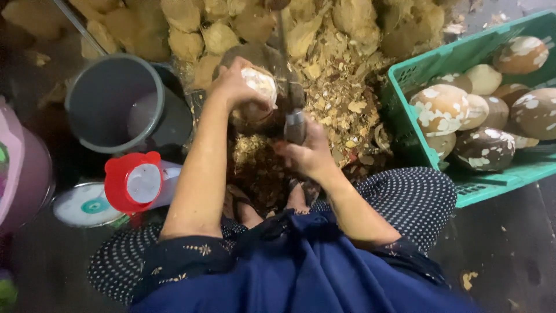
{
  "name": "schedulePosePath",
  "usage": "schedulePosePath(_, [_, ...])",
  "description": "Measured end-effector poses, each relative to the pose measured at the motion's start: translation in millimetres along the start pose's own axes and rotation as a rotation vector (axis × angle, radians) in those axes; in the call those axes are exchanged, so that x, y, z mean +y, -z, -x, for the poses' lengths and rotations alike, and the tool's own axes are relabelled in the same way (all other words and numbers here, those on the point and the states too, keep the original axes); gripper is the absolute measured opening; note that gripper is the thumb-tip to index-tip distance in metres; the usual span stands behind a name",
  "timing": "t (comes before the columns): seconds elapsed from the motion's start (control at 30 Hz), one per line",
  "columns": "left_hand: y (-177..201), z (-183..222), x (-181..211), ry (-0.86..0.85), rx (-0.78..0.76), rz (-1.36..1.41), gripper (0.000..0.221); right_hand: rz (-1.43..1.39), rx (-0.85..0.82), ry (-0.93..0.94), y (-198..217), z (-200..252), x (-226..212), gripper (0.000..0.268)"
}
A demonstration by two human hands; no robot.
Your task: The person sits on the floor and uses a large knife to peel the husk off a coconut. They hold the coconut with one hand and repeatedly strike it with the knife to remove the outer layer, placing the peeled coconut into a green crate.
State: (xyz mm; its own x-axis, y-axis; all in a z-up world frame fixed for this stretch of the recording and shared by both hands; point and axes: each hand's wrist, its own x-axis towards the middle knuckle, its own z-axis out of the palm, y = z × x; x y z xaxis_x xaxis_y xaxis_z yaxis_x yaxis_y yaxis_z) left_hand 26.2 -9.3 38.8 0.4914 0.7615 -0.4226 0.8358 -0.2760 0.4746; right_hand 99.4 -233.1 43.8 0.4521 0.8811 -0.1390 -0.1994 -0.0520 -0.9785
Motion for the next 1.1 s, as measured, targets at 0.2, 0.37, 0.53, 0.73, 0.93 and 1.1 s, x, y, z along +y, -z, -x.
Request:
schedulePosePath(0.2, [-2.6, -11.6, -10.3, -0.051, 0.023, -0.030, 0.109, -0.154, 0.096, -0.453, 11.2, -41.3, 93.1, 0.023])
schedulePosePath(0.37, [-3.3, 4.0, -39.0, -0.342, 0.073, 0.427, 0.092, -0.137, -0.062, -0.383, 13.8, -34.3, 66.9, 0.016])
schedulePosePath(0.53, [-22.6, -12.1, -96.9, -0.356, 0.075, 0.603, 0.111, -0.293, -0.041, -0.365, 29.4, -51.4, 108.3, 0.022])
schedulePosePath(0.73, [-20.7, 35.8, -70.3, -0.156, 0.234, 0.435, 0.124, 0.130, -0.034, -0.273, 31.9, -44.5, 112.8, 0.026])
schedulePosePath(0.93, [-23.9, 47.3, -40.6, -0.102, 0.306, 0.291, 0.112, -0.027, -0.067, 0.018, 13.8, -16.3, 36.7, 0.030])
schedulePosePath(1.1, [-22.0, 44.4, -34.9, -0.049, 0.290, 0.234, 0.110, 0.033, -0.060, 0.369, -2.0, -23.5, 74.4, 0.034])
